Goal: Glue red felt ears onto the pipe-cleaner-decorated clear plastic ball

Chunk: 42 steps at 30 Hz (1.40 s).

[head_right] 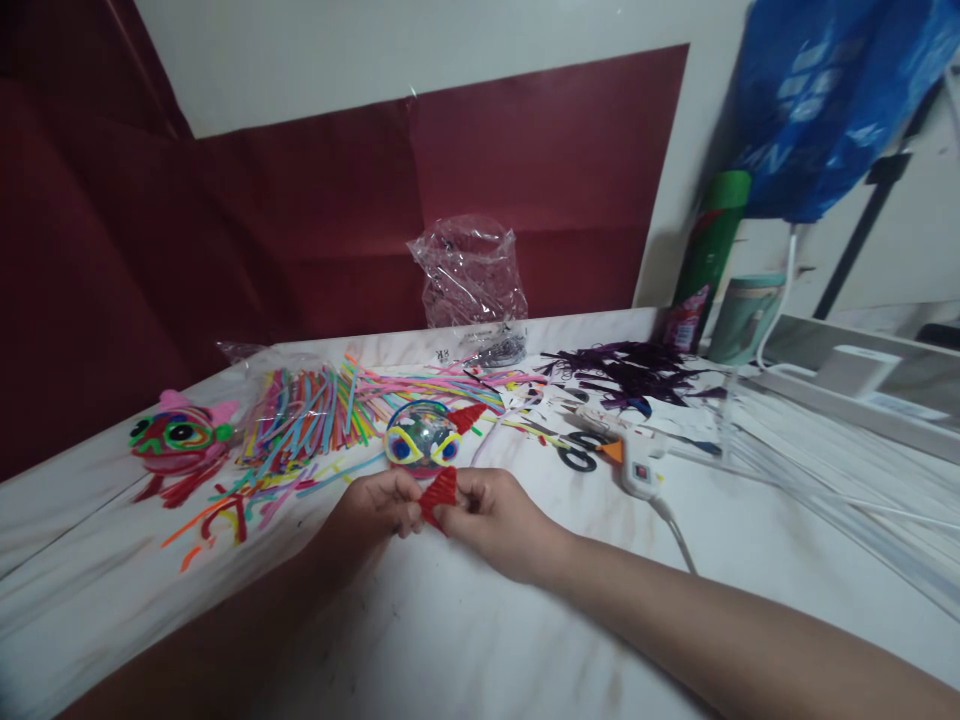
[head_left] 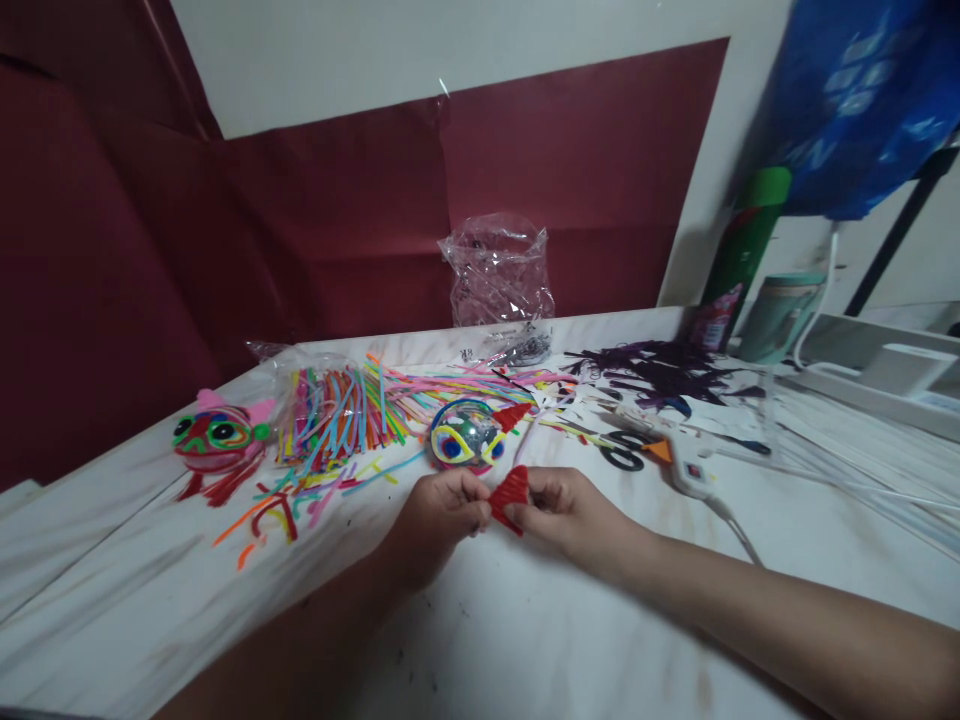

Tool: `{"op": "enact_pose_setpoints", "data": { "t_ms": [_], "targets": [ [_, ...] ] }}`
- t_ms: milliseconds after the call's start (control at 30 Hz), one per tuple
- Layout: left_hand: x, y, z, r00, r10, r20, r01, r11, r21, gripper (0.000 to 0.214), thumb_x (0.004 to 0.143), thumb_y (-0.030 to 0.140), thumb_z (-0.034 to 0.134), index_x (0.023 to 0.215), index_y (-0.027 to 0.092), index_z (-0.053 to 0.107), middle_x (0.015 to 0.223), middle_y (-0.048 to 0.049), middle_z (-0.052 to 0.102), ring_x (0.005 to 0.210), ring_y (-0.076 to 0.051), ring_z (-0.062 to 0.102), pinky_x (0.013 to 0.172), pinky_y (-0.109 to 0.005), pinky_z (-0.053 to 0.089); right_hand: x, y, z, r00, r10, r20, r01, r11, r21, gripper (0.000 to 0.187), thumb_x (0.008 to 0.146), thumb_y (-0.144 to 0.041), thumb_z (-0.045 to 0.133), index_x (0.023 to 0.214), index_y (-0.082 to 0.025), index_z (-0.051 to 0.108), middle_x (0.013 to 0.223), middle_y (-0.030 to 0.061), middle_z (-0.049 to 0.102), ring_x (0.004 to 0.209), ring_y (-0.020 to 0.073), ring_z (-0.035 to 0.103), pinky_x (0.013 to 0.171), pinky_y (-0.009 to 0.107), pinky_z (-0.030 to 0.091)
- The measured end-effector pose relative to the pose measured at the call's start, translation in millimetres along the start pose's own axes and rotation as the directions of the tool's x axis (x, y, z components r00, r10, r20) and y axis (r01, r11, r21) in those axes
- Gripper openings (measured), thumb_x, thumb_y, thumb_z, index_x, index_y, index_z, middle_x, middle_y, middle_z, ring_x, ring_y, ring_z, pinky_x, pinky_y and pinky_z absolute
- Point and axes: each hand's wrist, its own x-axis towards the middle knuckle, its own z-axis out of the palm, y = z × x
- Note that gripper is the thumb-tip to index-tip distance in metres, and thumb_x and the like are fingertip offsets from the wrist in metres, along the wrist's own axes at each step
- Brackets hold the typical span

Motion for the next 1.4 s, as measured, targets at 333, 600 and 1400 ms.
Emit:
{"op": "enact_pose_setpoints", "data": {
  "t_ms": [333, 600, 1400],
  "targets": [
    [0, 4, 3.2, 1.0, 0.014, 0.006, -0.014, 1.0, -0.026, 0.021, 0.064, 0.034, 0.063, 0.066, 0.014, 0.06, 0.052, 0.0023, 0.054, 0.051, -0.01, 0.044, 0.054, -0.025, 0.031, 2, -8, -3, 0.999, -0.031, 0.04, 0.03, 0.999, 0.03, 0.016, 0.078, -0.027, 0.056, 0.068, -0.017, 0.063, 0.064, -0.0015, 0.06, 0.065, 0.013, 0.052, 0.065, 0.025, 0.041],
    [4, 3, 3.4, 0.996, 0.015, -0.084, -0.012, 1.0, 0.026, 0.029, 0.064, 0.041, 0.07, 0.06, 0.016, 0.054, 0.049, 0.0046, 0.05, 0.049, -0.009, 0.042, 0.054, -0.024, 0.032, 7, -6, -10, 0.993, 0.095, -0.076, -0.101, 0.991, -0.083, 0.05, 0.08, -0.062, 0.048, 0.057, -0.017, 0.054, 0.05, -0.0033, 0.046, 0.047, 0.009, 0.037, 0.047, 0.023, 0.03],
    [6, -3, -7.7, 0.877, 0.272, -0.396, -0.188, 0.953, 0.238, 0.036, 0.061, 0.028, 0.073, 0.092, 0.018, 0.058, 0.074, 0.002, 0.055, 0.067, -0.012, 0.051, 0.063, -0.024, 0.04, 11, -2, -11, 0.98, 0.034, -0.197, -0.046, 0.997, -0.058, 0.043, 0.07, -0.057, 0.063, 0.058, -0.02, 0.045, 0.055, -0.0066, 0.038, 0.051, 0.0092, 0.032, 0.05, 0.024, 0.026]
  ]
}}
